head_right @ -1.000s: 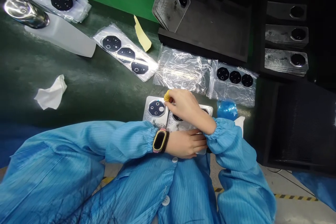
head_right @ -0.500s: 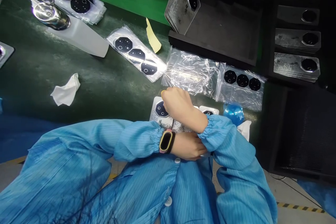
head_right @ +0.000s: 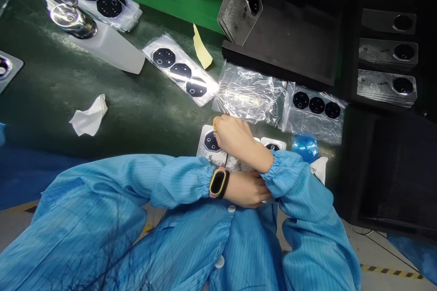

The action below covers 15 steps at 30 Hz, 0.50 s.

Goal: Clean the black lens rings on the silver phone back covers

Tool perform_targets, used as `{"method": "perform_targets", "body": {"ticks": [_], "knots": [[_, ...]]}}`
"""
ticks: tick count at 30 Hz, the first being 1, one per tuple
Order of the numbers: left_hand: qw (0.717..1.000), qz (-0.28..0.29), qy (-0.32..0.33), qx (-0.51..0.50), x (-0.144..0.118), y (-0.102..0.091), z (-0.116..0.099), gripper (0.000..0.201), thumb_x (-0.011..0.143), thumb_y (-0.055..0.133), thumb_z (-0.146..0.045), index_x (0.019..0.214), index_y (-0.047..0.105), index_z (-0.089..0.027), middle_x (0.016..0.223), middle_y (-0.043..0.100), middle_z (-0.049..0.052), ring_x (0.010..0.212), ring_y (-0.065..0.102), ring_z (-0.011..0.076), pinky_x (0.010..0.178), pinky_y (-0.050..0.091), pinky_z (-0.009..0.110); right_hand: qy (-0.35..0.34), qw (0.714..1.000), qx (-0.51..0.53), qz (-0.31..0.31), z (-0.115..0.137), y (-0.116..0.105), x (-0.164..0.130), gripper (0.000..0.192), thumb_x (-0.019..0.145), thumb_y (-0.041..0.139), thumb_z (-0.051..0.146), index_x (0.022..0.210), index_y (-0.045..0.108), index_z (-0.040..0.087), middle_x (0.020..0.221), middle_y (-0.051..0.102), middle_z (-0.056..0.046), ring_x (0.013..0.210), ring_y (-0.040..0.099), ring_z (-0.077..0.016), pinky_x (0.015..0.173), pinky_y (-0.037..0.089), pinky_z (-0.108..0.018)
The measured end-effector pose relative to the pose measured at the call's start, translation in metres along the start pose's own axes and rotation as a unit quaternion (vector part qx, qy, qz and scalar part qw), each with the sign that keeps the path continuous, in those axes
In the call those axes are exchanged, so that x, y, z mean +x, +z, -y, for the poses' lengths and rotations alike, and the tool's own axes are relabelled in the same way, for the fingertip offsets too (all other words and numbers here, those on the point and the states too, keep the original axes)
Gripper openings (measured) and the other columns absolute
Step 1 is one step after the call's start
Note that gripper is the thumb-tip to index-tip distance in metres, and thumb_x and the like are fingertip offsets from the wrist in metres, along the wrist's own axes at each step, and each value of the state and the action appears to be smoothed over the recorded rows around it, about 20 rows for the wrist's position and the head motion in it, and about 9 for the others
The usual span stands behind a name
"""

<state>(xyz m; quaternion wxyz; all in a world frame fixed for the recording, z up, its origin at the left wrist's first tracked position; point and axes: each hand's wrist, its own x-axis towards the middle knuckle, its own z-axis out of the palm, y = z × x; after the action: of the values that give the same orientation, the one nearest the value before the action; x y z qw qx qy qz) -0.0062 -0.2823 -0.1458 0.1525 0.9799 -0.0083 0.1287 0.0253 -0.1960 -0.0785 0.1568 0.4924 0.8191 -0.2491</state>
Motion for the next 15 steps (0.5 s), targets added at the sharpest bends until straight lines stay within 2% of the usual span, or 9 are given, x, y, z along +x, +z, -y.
{"method": "perform_targets", "body": {"ticks": [7,12,15], "knots": [[1.0,-0.007,-0.01,0.005,-0.001,-0.001,-0.001,0.018,0.09,0.057,-0.025,0.101,0.069,-0.019,0.101,0.074,0.005,0.099,0.063,0.0207,0.089,0.047,0.033,-0.009,1.0,-0.018,-0.022,0.0,0.005,-0.001,0.017,0.093,0.047,0.016,0.102,0.062,0.014,0.094,0.061,-0.01,0.081,0.054,-0.019,0.057,0.022,-0.029],[0.998,-0.06,-0.018,-0.011,-0.004,0.006,-0.003,0.016,0.087,0.057,-0.02,0.097,0.07,-0.02,0.094,0.073,0.006,0.096,0.063,0.0205,0.087,0.05,0.032,-0.023,0.999,-0.029,-0.038,-0.002,0.008,-0.001,0.018,0.09,0.047,0.009,0.1,0.061,0.014,0.094,0.062,-0.011,0.081,0.054,-0.0195,0.057,0.026,-0.029],[0.997,-0.072,-0.014,-0.02,-0.005,0.008,-0.002,0.019,0.088,0.054,-0.018,0.099,0.069,-0.02,0.101,0.073,0.006,0.102,0.063,0.0216,0.094,0.049,0.033,-0.033,0.997,-0.05,-0.049,0.0,0.012,-0.002,0.023,0.087,0.045,0.005,0.101,0.061,0.013,0.096,0.062,-0.012,0.083,0.054,-0.0209,0.057,0.029,-0.03]]}}
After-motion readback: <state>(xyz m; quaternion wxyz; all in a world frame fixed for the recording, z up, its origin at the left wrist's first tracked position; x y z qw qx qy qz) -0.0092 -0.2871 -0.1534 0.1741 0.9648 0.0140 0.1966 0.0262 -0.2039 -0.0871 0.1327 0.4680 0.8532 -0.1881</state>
